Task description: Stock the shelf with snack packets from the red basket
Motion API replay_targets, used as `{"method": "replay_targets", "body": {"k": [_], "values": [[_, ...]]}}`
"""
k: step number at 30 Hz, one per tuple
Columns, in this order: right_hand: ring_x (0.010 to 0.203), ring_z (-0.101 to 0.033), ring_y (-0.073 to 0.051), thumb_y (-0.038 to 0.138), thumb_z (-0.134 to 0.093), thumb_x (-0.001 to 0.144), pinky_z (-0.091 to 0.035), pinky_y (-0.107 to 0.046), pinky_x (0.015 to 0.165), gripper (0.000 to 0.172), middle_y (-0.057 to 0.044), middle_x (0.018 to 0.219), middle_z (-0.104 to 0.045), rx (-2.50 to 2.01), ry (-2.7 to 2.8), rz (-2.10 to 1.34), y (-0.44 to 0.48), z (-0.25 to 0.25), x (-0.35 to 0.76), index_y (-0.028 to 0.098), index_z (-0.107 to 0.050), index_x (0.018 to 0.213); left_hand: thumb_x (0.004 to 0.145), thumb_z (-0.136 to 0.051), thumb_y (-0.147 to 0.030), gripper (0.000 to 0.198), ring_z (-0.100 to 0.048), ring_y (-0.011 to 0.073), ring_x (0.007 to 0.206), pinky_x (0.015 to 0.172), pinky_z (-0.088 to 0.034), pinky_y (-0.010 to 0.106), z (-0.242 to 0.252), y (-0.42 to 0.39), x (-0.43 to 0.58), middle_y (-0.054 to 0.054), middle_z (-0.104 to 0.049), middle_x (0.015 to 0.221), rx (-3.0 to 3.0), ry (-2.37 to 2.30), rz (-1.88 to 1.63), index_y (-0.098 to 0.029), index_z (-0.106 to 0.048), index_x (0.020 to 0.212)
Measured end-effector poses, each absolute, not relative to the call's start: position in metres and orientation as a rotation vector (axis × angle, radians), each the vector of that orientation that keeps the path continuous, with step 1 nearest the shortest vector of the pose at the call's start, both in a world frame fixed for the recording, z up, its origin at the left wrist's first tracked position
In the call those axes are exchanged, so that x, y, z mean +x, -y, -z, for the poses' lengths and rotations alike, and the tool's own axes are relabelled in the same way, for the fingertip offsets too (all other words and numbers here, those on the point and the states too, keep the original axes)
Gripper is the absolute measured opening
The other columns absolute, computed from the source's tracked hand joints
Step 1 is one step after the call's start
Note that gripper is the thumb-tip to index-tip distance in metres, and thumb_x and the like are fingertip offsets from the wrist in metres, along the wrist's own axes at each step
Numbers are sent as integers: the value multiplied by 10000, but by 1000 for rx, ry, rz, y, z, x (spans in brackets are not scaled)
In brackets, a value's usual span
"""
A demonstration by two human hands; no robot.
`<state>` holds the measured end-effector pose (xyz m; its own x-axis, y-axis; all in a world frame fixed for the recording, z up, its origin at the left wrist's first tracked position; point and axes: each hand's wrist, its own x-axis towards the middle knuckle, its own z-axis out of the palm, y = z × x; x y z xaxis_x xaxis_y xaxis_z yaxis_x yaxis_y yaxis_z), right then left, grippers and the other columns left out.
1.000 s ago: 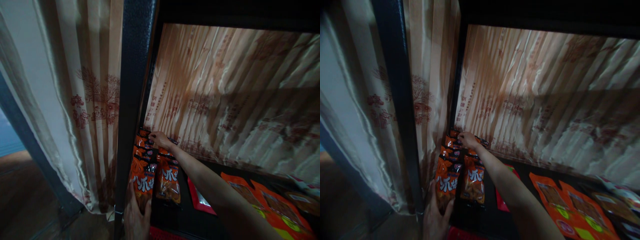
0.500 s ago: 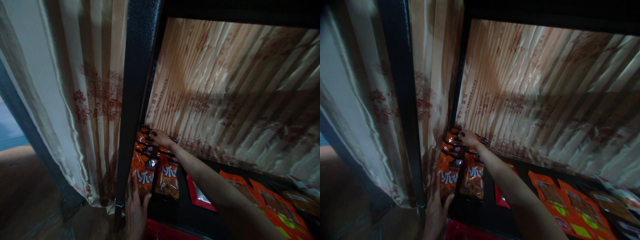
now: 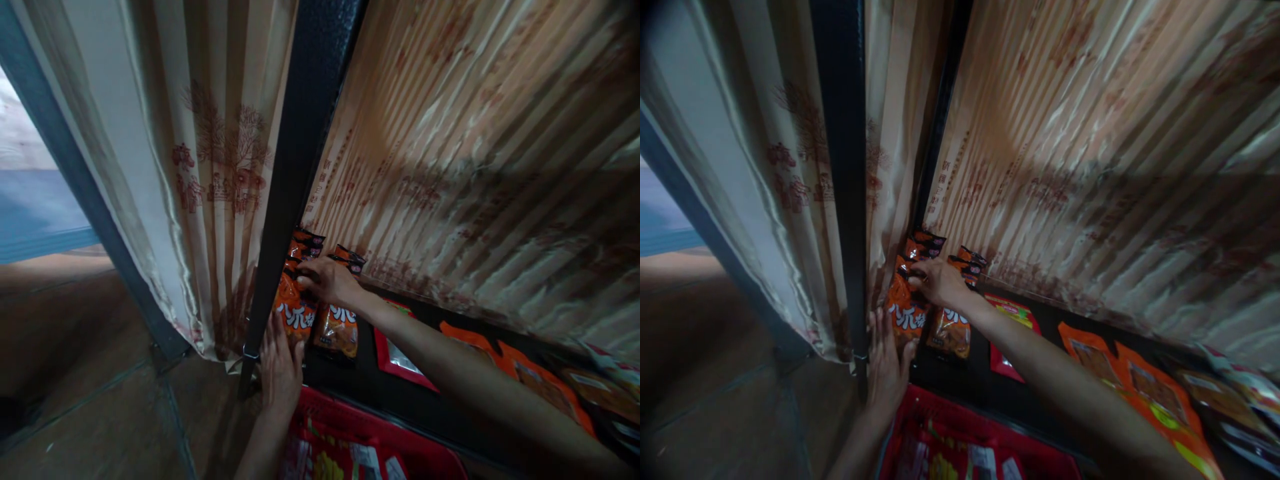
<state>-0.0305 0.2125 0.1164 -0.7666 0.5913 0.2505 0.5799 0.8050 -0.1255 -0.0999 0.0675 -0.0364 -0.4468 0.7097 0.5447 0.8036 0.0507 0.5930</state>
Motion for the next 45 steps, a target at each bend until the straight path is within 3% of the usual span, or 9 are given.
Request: {"method": "replay_targets", "body": {"k": [6,11,15,30,40,45], "values": [[917,-617,-196,242,-509,870,-447,-293,808,201,-53,979,-698,-951,2753,-58,-217,-98,-26,210,-685,961,895,-441,-257,725,-119,266,1406,1064,-339,466,32,-64,-94,179,-259,1497,-1568,2149,1295,-190,0,1466],[906,-614,-199,256,-507,877,-444,-287,796,208,-54,944,-695,-950,2694,0,-213,-95,-25,203,-682,974,859,-438,-163,708,-39,331,1407,1070,-268,567,21,-44,-70,197,-102,1533,-1588,2219,1221,-155,-72,1465],[878,-619,-190,258,-514,869,-447,-272,770,196,-45,914,-693,-976,2645,-23,-212,-95,-30,214,-690,944,812,-427,-88,727,-36,337,1407,1067,-250,591,22,-35,-58,185,-80,1539,-1665,2274,1198,-155,-106,1461],[847,-626,-163,254,-511,878,-448,-251,750,182,-48,916,-678,-857,2623,-159,-212,-85,-38,201,-676,934,808,-453,-99,610,-176,320,1380,1059,-268,549,23,-37,-62,193,-334,1432,-1520,2281,1193,-104,-300,1399],[850,-631,-157,241,-502,880,-466,-265,762,219,-59,958,-675,-794,2497,-402,-209,-83,-32,192,-653,1030,832,-450,-106,682,-140,330,1395,1046,-277,559,24,-45,-65,213,-297,1456,-1430,2238,1220,-145,-165,1450],[919,-616,-172,282,-473,895,-465,-304,834,228,-60,970,-663,-836,2370,-359,-215,-86,-16,204,-649,1015,836,-456,-106,719,-150,338,1392,1028,-292,570,25,-46,-65,234,-308,1446,-1426,2200,1201,-153,-103,1461]]}}
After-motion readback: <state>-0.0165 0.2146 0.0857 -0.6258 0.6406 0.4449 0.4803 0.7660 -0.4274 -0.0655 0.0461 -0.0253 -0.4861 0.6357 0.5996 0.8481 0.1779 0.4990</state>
